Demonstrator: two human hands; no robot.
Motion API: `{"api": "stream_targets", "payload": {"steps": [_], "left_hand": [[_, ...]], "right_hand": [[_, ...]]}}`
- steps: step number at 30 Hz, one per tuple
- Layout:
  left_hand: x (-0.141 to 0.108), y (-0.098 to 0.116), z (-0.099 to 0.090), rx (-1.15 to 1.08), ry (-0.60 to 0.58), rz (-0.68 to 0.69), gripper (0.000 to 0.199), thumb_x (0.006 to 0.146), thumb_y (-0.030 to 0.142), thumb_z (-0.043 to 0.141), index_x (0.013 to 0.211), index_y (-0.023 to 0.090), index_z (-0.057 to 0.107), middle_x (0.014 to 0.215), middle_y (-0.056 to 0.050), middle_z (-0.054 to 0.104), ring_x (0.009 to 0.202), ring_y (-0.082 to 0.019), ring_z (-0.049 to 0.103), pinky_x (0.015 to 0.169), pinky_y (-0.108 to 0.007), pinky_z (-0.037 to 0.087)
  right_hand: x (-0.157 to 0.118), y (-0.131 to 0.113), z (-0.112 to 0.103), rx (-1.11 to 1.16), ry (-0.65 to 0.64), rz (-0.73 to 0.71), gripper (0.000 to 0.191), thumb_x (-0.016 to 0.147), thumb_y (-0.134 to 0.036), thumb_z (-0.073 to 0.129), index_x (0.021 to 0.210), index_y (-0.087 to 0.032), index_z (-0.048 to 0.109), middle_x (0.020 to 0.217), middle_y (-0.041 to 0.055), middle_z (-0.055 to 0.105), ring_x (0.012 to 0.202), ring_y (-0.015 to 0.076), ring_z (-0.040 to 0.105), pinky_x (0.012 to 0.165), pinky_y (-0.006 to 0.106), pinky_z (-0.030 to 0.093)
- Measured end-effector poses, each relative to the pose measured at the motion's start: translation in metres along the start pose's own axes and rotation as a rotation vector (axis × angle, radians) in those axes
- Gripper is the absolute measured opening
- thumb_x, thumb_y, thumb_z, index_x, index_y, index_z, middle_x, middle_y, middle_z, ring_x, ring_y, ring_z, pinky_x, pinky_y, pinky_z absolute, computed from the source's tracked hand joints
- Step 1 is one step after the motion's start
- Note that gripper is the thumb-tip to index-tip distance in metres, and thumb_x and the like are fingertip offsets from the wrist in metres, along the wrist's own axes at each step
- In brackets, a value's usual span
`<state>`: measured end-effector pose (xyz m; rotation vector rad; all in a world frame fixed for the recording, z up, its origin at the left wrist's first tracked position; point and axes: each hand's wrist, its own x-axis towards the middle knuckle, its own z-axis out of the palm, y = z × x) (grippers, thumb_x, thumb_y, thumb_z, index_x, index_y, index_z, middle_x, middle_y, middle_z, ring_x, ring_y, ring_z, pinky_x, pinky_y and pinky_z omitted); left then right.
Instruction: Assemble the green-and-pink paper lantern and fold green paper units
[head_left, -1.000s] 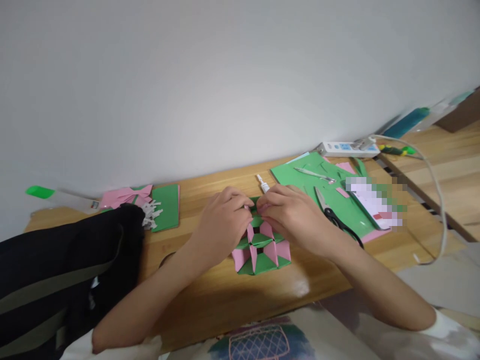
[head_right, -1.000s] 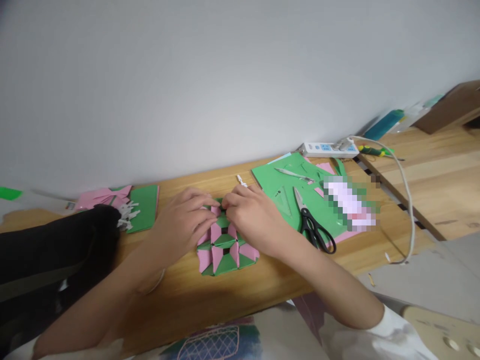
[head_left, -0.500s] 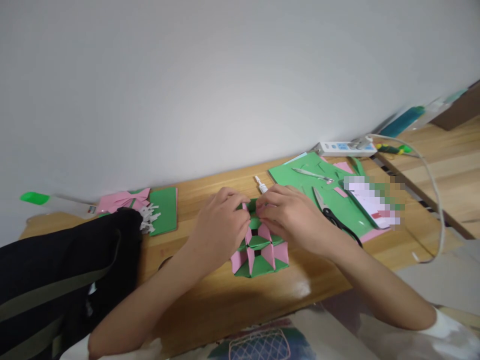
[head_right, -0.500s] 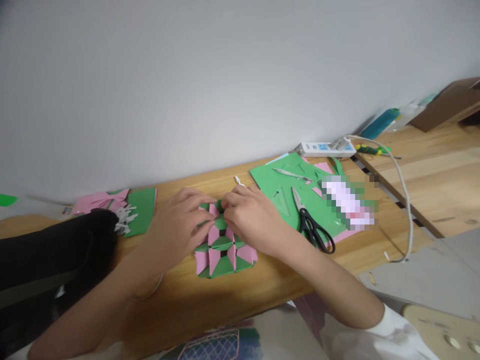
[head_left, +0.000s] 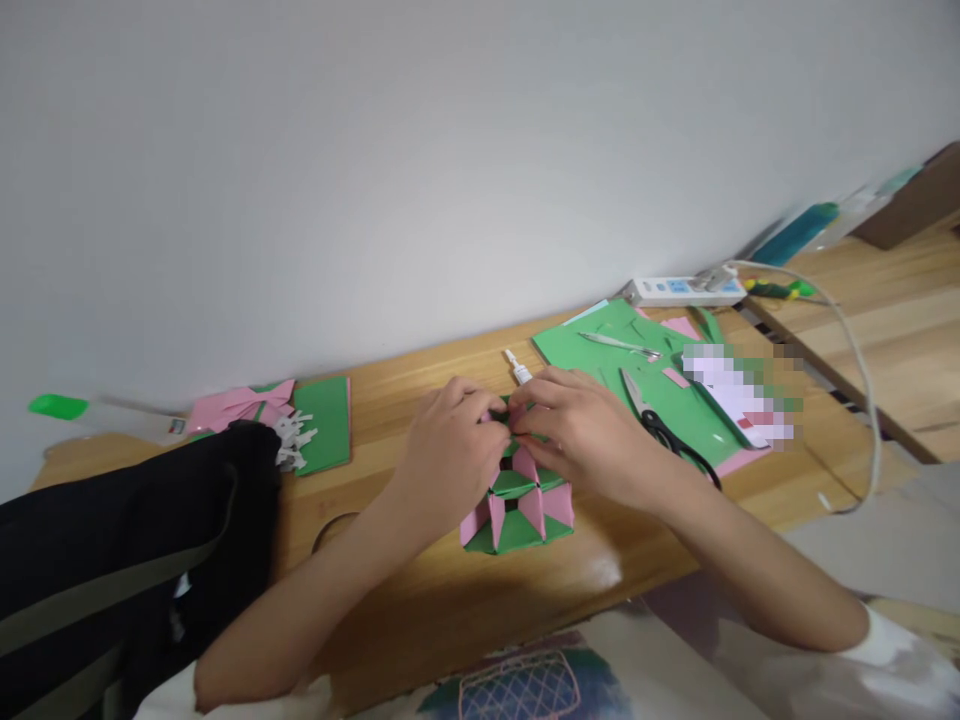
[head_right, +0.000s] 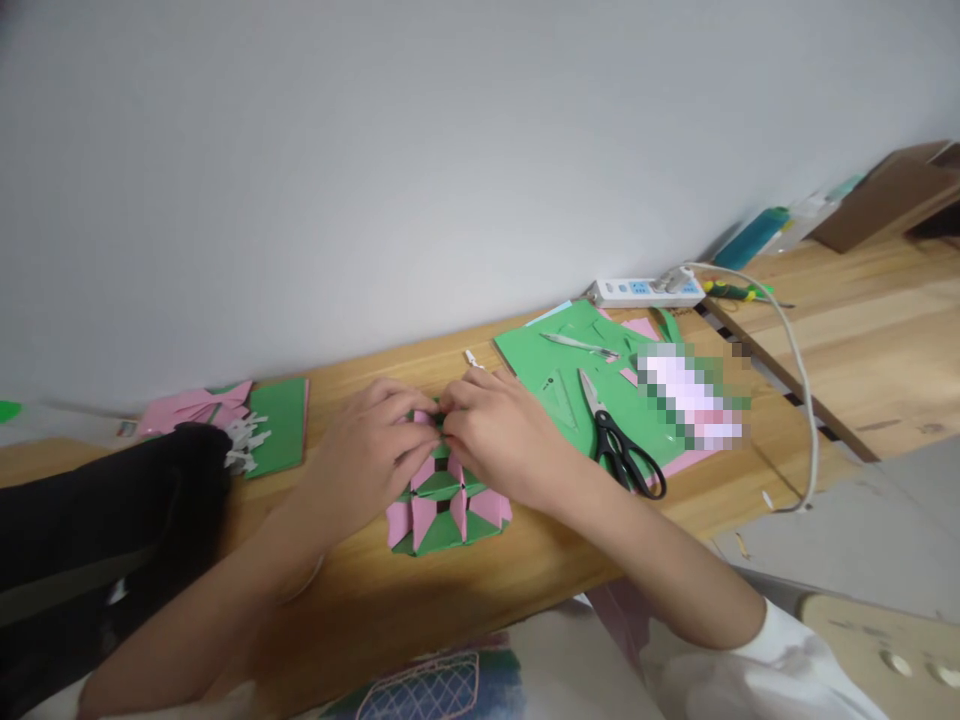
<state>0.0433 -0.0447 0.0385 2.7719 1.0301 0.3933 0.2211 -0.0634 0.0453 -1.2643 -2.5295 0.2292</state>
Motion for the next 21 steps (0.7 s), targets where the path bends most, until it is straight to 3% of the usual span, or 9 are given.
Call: {"api": "stream_targets", "payload": {"steps": [9, 15, 21], "left_hand": [[0.004, 0.002, 0.001, -0.001, -0.122, -0.007, 0.022, 0.088, 0.015, 0.048, 0.077, 0.013, 0.068, 0.085, -0.007, 0.068, 0.095, -0.024, 0.053, 0.084, -0.040, 0.045], [0.002, -0.001, 0.001, 0.018, -0.065, 0.016, 0.026, 0.090, 0.017, 0.046, 0.076, 0.016, 0.067, 0.082, -0.005, 0.069, 0.094, -0.023, 0.054, 0.082, -0.040, 0.044], [0.001, -0.004, 0.002, 0.033, -0.057, 0.017, 0.022, 0.088, 0.017, 0.050, 0.076, 0.018, 0.069, 0.079, -0.004, 0.069, 0.095, -0.024, 0.053, 0.082, -0.040, 0.042]], "right_hand": [[0.000, -0.002, 0.001, -0.078, -0.014, 0.005, 0.018, 0.086, -0.017, 0.058, 0.072, -0.015, 0.070, 0.088, 0.0084, 0.068, 0.084, 0.0208, 0.054, 0.073, 0.035, 0.039], [0.000, 0.001, 0.000, 0.017, 0.013, 0.018, 0.015, 0.085, -0.017, 0.059, 0.076, -0.018, 0.071, 0.092, 0.0070, 0.068, 0.088, 0.0220, 0.055, 0.075, 0.036, 0.041], [-0.010, 0.014, -0.006, 0.082, 0.151, 0.103, 0.016, 0.086, -0.017, 0.055, 0.089, -0.016, 0.070, 0.093, 0.0083, 0.069, 0.086, 0.0218, 0.060, 0.077, 0.035, 0.046]]}}
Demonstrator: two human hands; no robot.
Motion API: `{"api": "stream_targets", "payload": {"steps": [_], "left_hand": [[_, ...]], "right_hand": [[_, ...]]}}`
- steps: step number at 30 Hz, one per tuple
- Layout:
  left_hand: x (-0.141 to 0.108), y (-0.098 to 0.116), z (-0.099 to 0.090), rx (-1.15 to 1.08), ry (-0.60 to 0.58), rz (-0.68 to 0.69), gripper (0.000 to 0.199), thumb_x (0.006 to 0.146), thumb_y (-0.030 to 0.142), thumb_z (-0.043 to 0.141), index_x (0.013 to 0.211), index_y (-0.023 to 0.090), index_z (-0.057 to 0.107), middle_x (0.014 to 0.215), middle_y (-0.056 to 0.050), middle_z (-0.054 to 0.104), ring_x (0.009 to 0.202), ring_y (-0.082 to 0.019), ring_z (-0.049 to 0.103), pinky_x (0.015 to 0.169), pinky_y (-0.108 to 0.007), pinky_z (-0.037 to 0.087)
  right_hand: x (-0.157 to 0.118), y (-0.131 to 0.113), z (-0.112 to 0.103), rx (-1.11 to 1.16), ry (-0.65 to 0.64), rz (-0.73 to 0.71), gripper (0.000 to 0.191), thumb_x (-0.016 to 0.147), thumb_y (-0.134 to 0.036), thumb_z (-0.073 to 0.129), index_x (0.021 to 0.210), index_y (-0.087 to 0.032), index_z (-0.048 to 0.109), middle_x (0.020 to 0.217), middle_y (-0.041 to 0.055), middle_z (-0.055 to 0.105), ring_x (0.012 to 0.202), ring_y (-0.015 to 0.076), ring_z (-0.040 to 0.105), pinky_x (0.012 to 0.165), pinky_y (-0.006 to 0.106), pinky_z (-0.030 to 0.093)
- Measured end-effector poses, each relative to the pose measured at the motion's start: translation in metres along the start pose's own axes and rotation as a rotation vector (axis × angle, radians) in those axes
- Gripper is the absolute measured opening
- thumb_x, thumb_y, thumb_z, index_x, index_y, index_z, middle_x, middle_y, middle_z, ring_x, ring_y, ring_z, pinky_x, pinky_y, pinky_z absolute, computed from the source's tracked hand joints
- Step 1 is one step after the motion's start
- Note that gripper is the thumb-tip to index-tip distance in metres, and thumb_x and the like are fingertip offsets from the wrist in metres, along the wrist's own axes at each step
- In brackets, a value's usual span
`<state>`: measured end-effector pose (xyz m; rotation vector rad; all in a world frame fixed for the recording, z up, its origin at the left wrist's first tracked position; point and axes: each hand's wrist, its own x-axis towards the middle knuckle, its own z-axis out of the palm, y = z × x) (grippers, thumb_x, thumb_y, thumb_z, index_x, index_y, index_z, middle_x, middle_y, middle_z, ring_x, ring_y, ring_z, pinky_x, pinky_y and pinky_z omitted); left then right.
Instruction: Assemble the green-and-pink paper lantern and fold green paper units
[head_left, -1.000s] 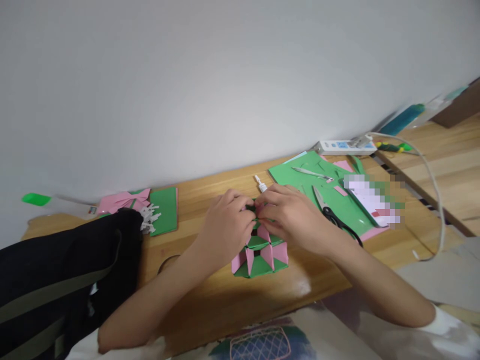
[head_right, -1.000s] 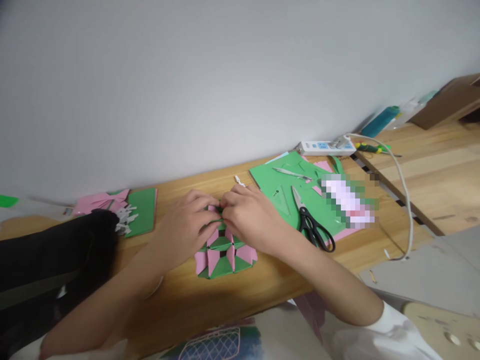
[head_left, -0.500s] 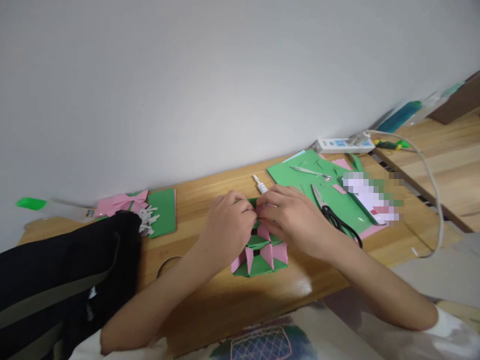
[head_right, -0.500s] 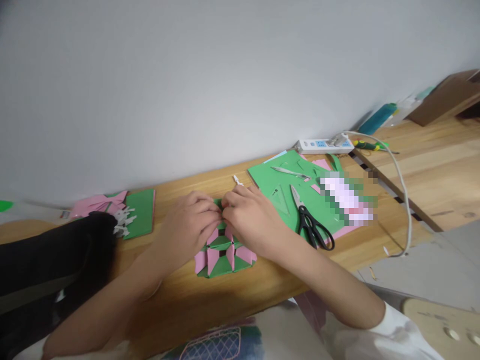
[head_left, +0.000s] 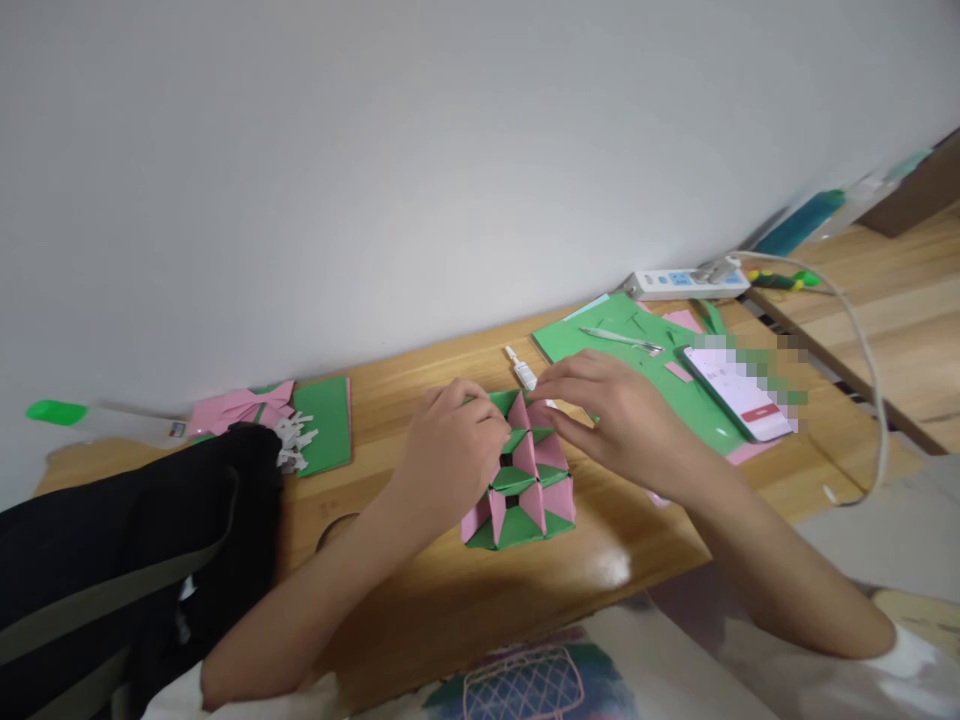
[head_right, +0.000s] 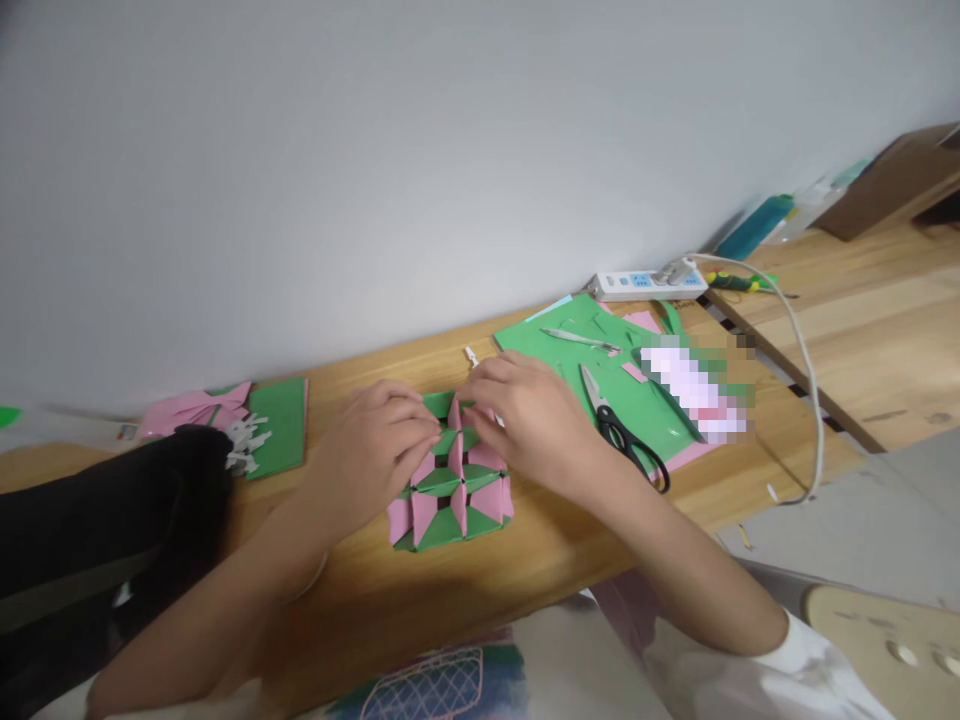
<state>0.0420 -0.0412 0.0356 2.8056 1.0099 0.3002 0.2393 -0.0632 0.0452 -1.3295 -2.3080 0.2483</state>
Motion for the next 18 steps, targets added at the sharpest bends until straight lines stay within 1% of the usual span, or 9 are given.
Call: {"api": "stream_targets", "payload": {"steps": [2, 4, 6, 9, 11, 13, 15, 18], "left_hand": [[-0.002, -0.001, 0.001, -0.008, 0.044, 0.007, 0.021, 0.088, 0.019, 0.051, 0.078, 0.018, 0.069, 0.080, -0.004, 0.069, 0.095, -0.024, 0.052, 0.083, -0.040, 0.041], [-0.005, -0.001, 0.002, -0.010, 0.085, 0.017, 0.019, 0.088, 0.020, 0.052, 0.078, 0.019, 0.068, 0.081, -0.003, 0.068, 0.095, -0.023, 0.052, 0.083, -0.040, 0.041], [-0.006, 0.000, 0.003, 0.006, 0.107, 0.011, 0.017, 0.086, 0.020, 0.053, 0.076, 0.019, 0.067, 0.079, -0.003, 0.067, 0.095, -0.024, 0.052, 0.082, -0.041, 0.040], [-0.005, 0.001, 0.003, 0.024, 0.098, -0.016, 0.013, 0.084, 0.021, 0.054, 0.079, 0.018, 0.066, 0.081, -0.005, 0.067, 0.092, -0.025, 0.052, 0.080, -0.043, 0.040], [-0.003, 0.002, 0.003, 0.017, 0.085, -0.024, 0.015, 0.085, 0.023, 0.054, 0.084, 0.017, 0.067, 0.083, -0.006, 0.067, 0.091, -0.025, 0.052, 0.080, -0.043, 0.040], [-0.002, 0.002, 0.004, 0.018, 0.072, -0.019, 0.019, 0.088, 0.026, 0.051, 0.085, 0.018, 0.068, 0.083, -0.005, 0.067, 0.091, -0.025, 0.051, 0.080, -0.043, 0.040], [-0.001, 0.001, 0.004, 0.032, 0.053, -0.006, 0.024, 0.091, 0.026, 0.048, 0.083, 0.018, 0.069, 0.081, -0.005, 0.067, 0.091, -0.025, 0.051, 0.081, -0.043, 0.040], [-0.002, -0.001, 0.003, 0.049, 0.034, 0.022, 0.023, 0.091, 0.021, 0.047, 0.083, 0.019, 0.069, 0.081, -0.003, 0.068, 0.091, -0.024, 0.052, 0.083, -0.043, 0.039]], "right_hand": [[-0.005, 0.004, -0.002, 0.002, 0.032, 0.033, 0.015, 0.086, -0.017, 0.054, 0.090, -0.016, 0.069, 0.090, 0.0084, 0.070, 0.084, 0.0222, 0.062, 0.074, 0.035, 0.048], [-0.010, 0.007, -0.001, 0.022, 0.050, 0.057, 0.016, 0.086, -0.016, 0.053, 0.088, -0.018, 0.069, 0.087, 0.0073, 0.071, 0.081, 0.0210, 0.063, 0.071, 0.034, 0.048], [-0.014, 0.007, 0.003, 0.060, 0.043, 0.068, 0.016, 0.086, -0.014, 0.054, 0.087, -0.019, 0.069, 0.087, 0.0062, 0.071, 0.081, 0.0200, 0.064, 0.072, 0.033, 0.049], [-0.018, 0.006, 0.012, 0.095, -0.018, 0.043, 0.015, 0.086, -0.015, 0.056, 0.093, -0.019, 0.068, 0.094, 0.0072, 0.071, 0.089, 0.0212, 0.063, 0.078, 0.035, 0.049], [-0.018, 0.006, 0.019, 0.094, -0.056, 0.021, 0.013, 0.086, -0.016, 0.056, 0.092, -0.017, 0.068, 0.096, 0.0082, 0.070, 0.090, 0.0221, 0.062, 0.081, 0.038, 0.048], [-0.018, 0.007, 0.025, 0.097, -0.055, 0.005, 0.013, 0.087, -0.017, 0.056, 0.090, -0.016, 0.068, 0.095, 0.0080, 0.070, 0.089, 0.0221, 0.061, 0.082, 0.038, 0.047], [-0.017, 0.008, 0.029, 0.108, -0.039, -0.007, 0.013, 0.088, -0.018, 0.056, 0.091, -0.016, 0.068, 0.094, 0.0076, 0.070, 0.090, 0.0220, 0.061, 0.083, 0.038, 0.046], [-0.016, 0.009, 0.032, 0.126, -0.018, -0.039, 0.014, 0.089, -0.019, 0.055, 0.093, -0.016, 0.068, 0.092, 0.0078, 0.069, 0.088, 0.0209, 0.060, 0.079, 0.035, 0.045]]}}
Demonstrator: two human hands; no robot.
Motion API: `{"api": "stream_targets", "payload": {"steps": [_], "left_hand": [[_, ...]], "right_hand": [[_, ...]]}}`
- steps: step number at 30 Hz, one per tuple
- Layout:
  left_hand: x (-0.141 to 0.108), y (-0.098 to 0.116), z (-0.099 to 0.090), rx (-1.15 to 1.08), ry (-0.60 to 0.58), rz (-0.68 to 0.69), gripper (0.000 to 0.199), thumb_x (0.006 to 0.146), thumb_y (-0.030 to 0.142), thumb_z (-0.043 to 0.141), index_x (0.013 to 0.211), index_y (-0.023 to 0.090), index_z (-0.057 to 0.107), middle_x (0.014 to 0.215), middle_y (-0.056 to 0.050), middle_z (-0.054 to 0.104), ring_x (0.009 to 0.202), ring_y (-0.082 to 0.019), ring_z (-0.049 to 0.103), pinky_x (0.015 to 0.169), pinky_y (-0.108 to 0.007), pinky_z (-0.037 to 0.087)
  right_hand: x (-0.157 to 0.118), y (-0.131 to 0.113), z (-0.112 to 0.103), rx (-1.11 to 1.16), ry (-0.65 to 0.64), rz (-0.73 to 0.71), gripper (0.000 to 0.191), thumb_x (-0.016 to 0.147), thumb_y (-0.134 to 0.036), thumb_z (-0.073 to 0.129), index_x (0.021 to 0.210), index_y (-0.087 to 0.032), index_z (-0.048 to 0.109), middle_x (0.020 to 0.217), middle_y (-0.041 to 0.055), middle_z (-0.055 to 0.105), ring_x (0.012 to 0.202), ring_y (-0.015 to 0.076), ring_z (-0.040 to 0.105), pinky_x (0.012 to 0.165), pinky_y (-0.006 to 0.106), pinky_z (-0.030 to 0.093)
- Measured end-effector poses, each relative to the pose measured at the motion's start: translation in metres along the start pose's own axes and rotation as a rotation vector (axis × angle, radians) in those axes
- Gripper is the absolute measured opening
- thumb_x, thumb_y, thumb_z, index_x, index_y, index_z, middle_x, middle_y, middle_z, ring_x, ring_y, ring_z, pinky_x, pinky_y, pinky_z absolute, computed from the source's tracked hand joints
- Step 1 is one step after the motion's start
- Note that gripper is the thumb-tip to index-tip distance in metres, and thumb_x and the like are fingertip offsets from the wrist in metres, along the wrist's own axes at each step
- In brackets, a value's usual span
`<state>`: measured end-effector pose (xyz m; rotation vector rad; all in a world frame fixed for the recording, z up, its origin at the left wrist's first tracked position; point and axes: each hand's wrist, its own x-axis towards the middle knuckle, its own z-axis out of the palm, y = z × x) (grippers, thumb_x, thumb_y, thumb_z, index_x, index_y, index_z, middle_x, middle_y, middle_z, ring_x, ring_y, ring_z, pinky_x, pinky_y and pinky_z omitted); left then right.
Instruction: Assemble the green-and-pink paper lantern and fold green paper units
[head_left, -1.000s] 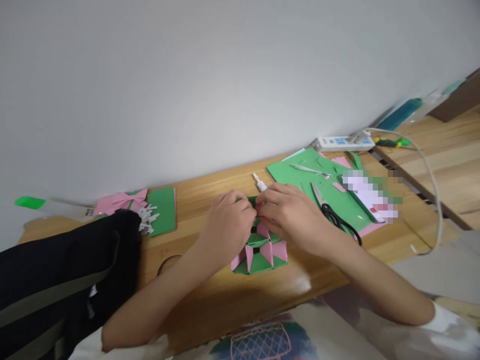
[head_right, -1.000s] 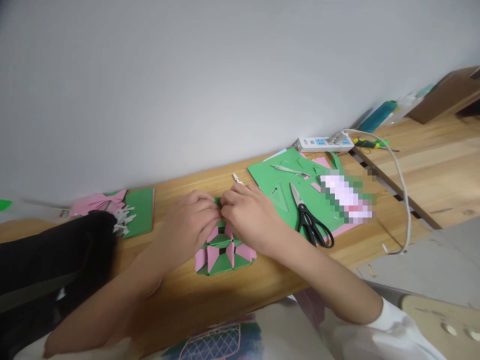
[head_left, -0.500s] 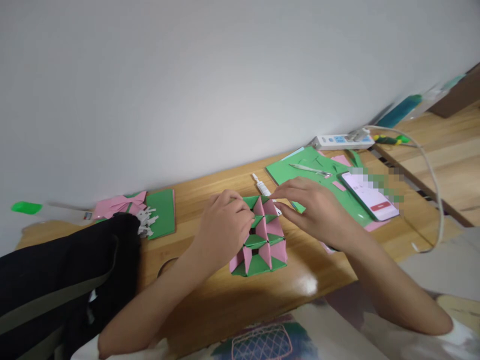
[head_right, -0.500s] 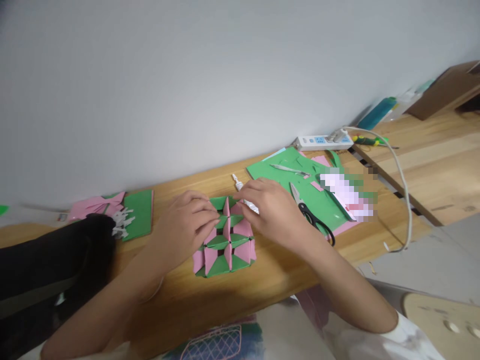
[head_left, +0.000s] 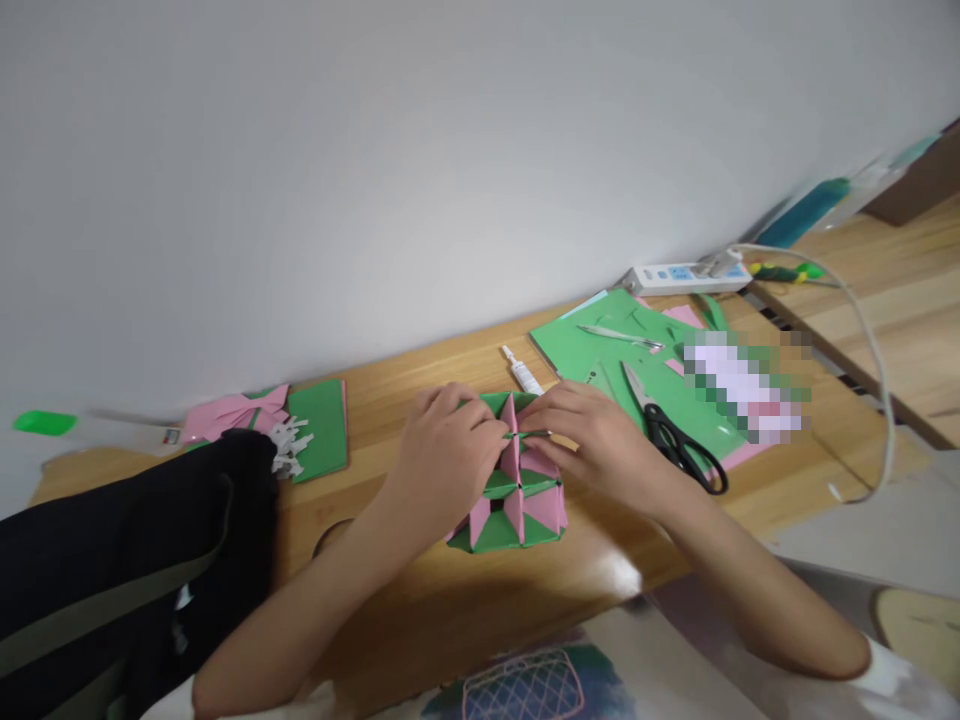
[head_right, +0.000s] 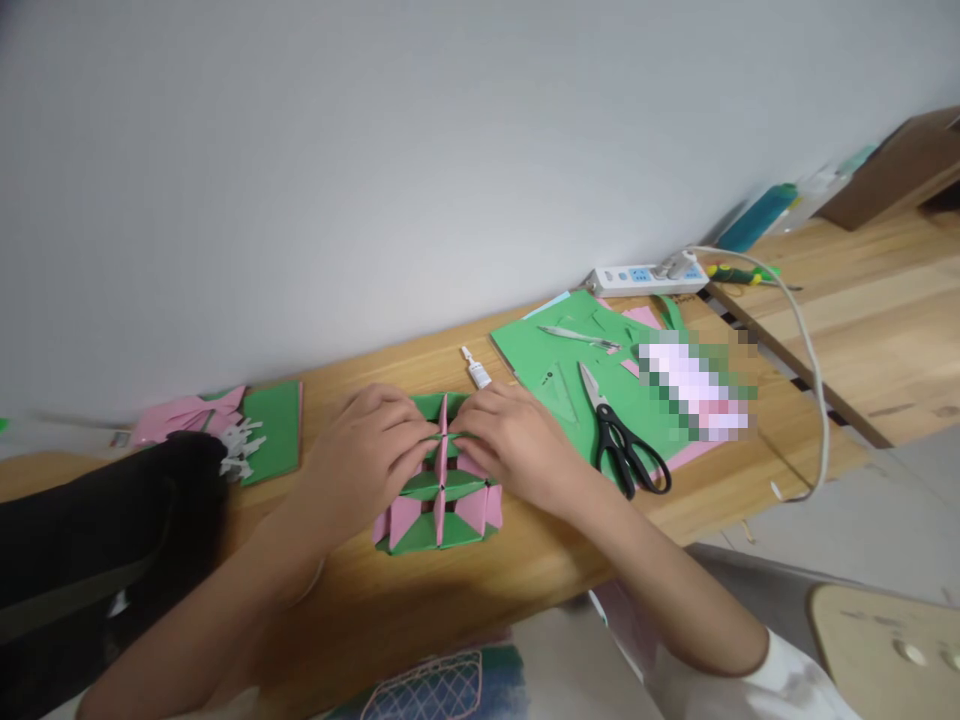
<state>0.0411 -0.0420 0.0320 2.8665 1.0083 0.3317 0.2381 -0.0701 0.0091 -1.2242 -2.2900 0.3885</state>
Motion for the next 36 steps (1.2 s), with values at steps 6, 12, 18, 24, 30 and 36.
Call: {"api": "stream_targets", "payload": {"steps": [6, 12, 18, 24, 30, 36], "left_hand": [[-0.002, -0.004, -0.002, 0.009, -0.009, 0.082, 0.020, 0.089, 0.015, 0.049, 0.080, 0.017, 0.067, 0.078, -0.003, 0.067, 0.090, -0.023, 0.053, 0.084, -0.041, 0.040], [-0.006, -0.008, -0.001, 0.008, 0.086, 0.114, 0.019, 0.087, 0.013, 0.052, 0.077, 0.018, 0.067, 0.076, -0.002, 0.068, 0.088, -0.022, 0.053, 0.082, -0.039, 0.041], [-0.012, -0.009, 0.001, -0.045, 0.201, 0.100, 0.020, 0.085, 0.012, 0.056, 0.069, 0.018, 0.066, 0.071, 0.000, 0.069, 0.082, -0.020, 0.056, 0.077, -0.036, 0.042], [-0.017, -0.007, -0.001, -0.051, 0.194, 0.105, 0.018, 0.084, 0.010, 0.056, 0.070, 0.017, 0.064, 0.072, 0.001, 0.069, 0.089, -0.020, 0.055, 0.082, -0.035, 0.040], [-0.020, -0.006, -0.001, -0.049, 0.204, 0.119, 0.018, 0.086, 0.010, 0.054, 0.071, 0.016, 0.062, 0.073, 0.000, 0.067, 0.090, -0.020, 0.053, 0.084, -0.035, 0.038], [-0.024, -0.006, -0.003, -0.056, 0.200, 0.100, 0.010, 0.084, 0.009, 0.059, 0.081, 0.016, 0.067, 0.079, 0.001, 0.070, 0.091, -0.020, 0.053, 0.084, -0.035, 0.037]], "right_hand": [[0.004, -0.001, 0.002, 0.022, 0.034, -0.056, 0.017, 0.090, -0.022, 0.053, 0.088, -0.015, 0.067, 0.086, 0.0080, 0.069, 0.083, 0.0190, 0.059, 0.077, 0.034, 0.043], [0.008, -0.001, 0.007, 0.016, 0.044, -0.131, 0.019, 0.092, -0.021, 0.050, 0.087, -0.015, 0.067, 0.085, 0.0075, 0.069, 0.083, 0.0186, 0.059, 0.076, 0.033, 0.044], [0.013, -0.009, 0.007, -0.043, 0.049, -0.167, 0.020, 0.090, -0.018, 0.051, 0.081, -0.013, 0.068, 0.079, 0.0076, 0.068, 0.078, 0.0198, 0.058, 0.072, 0.033, 0.043], [0.013, -0.015, 0.005, -0.085, 0.045, -0.184, 0.019, 0.089, -0.017, 0.053, 0.081, -0.014, 0.070, 0.077, 0.0064, 0.068, 0.077, 0.0200, 0.058, 0.071, 0.034, 0.041], [0.011, -0.017, 0.005, -0.115, 0.056, -0.201, 0.018, 0.089, -0.018, 0.053, 0.084, -0.015, 0.070, 0.080, 0.0058, 0.069, 0.080, 0.0200, 0.058, 0.073, 0.034, 0.041], [0.006, -0.005, 0.010, 0.018, 0.099, -0.175, 0.015, 0.090, -0.025, 0.056, 0.089, -0.016, 0.068, 0.086, 0.0054, 0.071, 0.083, 0.0180, 0.061, 0.075, 0.033, 0.043]]}}
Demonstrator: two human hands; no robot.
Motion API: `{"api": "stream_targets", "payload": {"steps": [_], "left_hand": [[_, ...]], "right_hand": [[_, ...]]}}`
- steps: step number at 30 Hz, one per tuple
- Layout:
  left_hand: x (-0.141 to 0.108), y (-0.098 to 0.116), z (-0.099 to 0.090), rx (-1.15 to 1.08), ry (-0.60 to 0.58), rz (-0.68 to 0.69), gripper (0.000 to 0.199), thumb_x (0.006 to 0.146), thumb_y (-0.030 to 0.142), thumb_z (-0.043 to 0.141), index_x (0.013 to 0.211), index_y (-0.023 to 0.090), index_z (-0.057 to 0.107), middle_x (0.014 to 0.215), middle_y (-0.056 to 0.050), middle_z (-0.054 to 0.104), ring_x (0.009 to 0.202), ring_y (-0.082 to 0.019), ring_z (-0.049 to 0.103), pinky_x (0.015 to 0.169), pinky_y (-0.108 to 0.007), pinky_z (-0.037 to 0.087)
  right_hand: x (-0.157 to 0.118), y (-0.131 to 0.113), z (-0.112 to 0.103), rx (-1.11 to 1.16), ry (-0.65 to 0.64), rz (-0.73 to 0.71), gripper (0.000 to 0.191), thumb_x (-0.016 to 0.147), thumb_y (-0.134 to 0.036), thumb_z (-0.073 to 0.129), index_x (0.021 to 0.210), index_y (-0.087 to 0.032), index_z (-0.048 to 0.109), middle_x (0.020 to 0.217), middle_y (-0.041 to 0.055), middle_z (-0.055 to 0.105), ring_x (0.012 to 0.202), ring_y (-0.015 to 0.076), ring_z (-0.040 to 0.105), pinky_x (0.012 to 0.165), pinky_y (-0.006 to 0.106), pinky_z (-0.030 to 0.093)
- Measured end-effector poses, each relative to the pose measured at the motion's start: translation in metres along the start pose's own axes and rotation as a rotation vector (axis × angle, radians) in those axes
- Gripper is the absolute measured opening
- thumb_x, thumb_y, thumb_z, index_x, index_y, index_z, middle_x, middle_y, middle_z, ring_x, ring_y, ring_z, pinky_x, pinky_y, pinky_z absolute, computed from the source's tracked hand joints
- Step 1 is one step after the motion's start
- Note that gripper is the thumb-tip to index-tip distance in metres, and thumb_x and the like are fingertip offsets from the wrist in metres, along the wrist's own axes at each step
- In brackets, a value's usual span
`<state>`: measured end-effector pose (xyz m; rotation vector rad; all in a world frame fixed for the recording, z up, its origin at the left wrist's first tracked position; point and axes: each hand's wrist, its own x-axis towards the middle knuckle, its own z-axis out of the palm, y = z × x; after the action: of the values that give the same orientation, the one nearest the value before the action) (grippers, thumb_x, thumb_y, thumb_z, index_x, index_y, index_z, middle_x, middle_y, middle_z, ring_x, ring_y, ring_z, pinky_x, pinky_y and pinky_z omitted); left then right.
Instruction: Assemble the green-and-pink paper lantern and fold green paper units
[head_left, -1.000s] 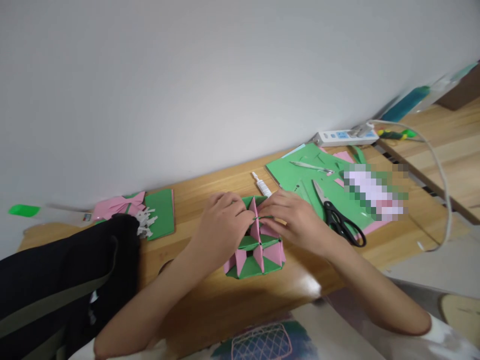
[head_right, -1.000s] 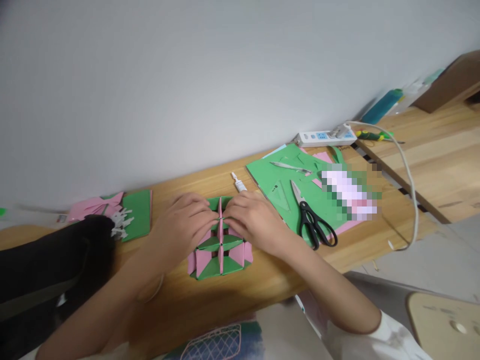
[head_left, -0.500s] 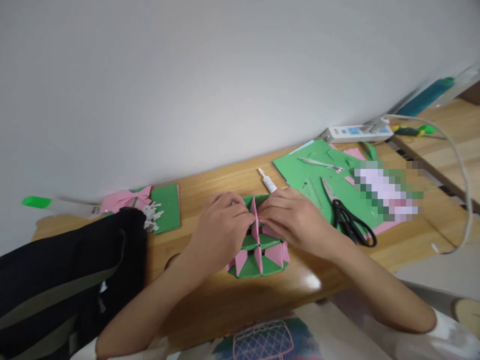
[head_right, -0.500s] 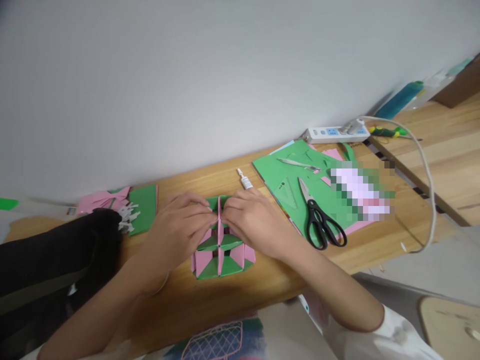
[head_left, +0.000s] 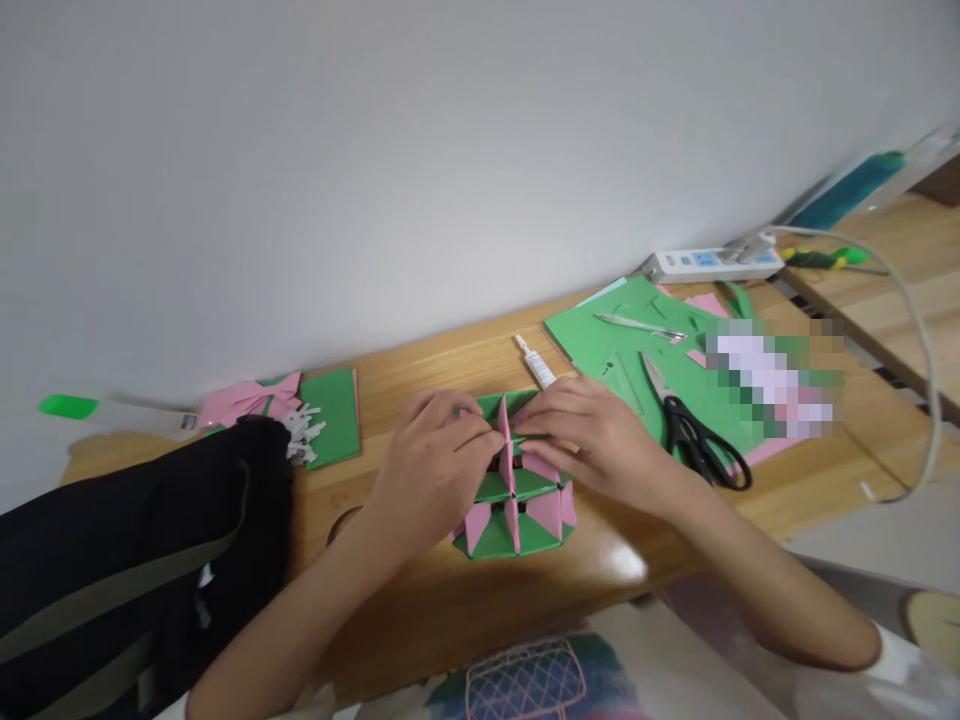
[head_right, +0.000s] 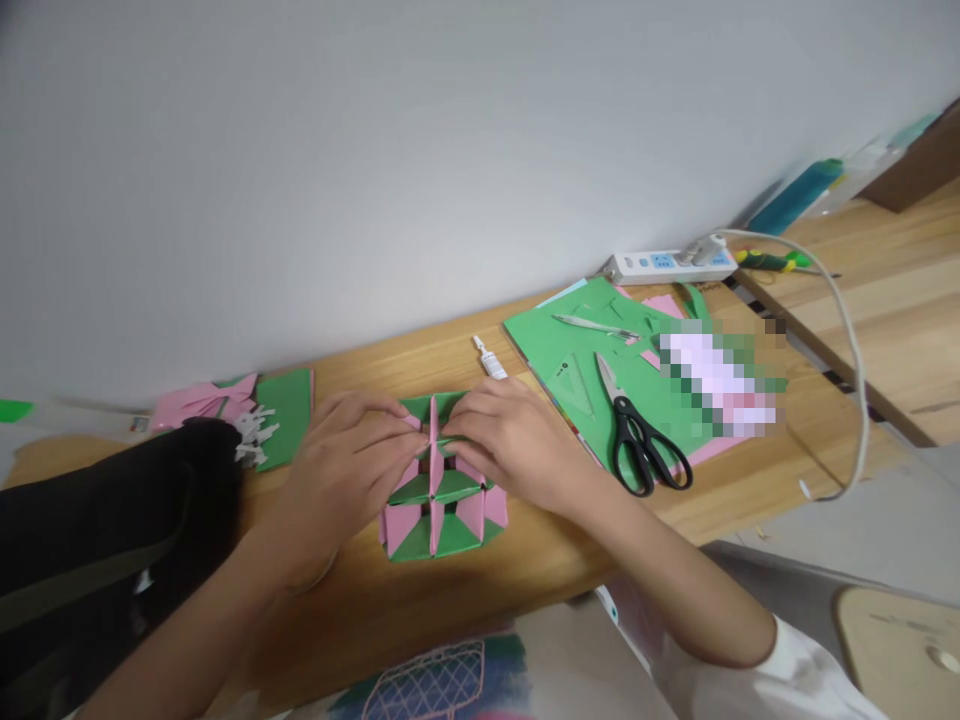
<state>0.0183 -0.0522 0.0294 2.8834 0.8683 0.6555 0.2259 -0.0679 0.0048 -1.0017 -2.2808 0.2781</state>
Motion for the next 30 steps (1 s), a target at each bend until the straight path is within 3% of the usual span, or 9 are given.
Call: {"api": "stream_targets", "payload": {"steps": [11, 16, 25, 30], "left_hand": [[-0.003, -0.002, 0.001, 0.022, 0.057, 0.006, 0.013, 0.086, 0.011, 0.057, 0.083, 0.018, 0.068, 0.078, 0.001, 0.071, 0.090, -0.020, 0.055, 0.082, -0.036, 0.038], [-0.005, -0.004, 0.001, 0.029, 0.068, -0.021, 0.013, 0.087, 0.013, 0.056, 0.085, 0.018, 0.068, 0.080, 0.000, 0.072, 0.090, -0.020, 0.057, 0.082, -0.036, 0.039], [-0.006, -0.003, 0.001, 0.031, 0.087, -0.028, 0.014, 0.088, 0.014, 0.055, 0.086, 0.018, 0.068, 0.081, 0.001, 0.072, 0.090, -0.019, 0.057, 0.083, -0.036, 0.041], [-0.007, -0.004, 0.001, 0.037, 0.092, -0.024, 0.012, 0.088, 0.015, 0.056, 0.086, 0.019, 0.068, 0.081, 0.001, 0.072, 0.090, -0.019, 0.057, 0.082, -0.036, 0.041]], "right_hand": [[-0.007, 0.002, 0.006, -0.039, 0.103, -0.045, 0.012, 0.089, -0.024, 0.058, 0.092, -0.019, 0.068, 0.092, 0.0019, 0.073, 0.086, 0.0182, 0.059, 0.077, 0.035, 0.042], [-0.013, 0.007, 0.005, 0.001, 0.081, 0.014, 0.017, 0.087, -0.029, 0.061, 0.100, -0.019, 0.067, 0.099, 0.0037, 0.071, 0.089, 0.0179, 0.058, 0.078, 0.034, 0.043], [-0.010, 0.003, 0.003, -0.050, 0.097, 0.001, 0.011, 0.089, -0.023, 0.058, 0.084, -0.021, 0.069, 0.097, 0.0021, 0.070, 0.091, 0.0174, 0.056, 0.074, 0.033, 0.036], [-0.009, 0.002, -0.001, -0.039, 0.040, 0.082, 0.013, 0.088, -0.026, 0.060, 0.096, -0.020, 0.069, 0.101, 0.0034, 0.070, 0.092, 0.0182, 0.057, 0.077, 0.034, 0.038]]}}
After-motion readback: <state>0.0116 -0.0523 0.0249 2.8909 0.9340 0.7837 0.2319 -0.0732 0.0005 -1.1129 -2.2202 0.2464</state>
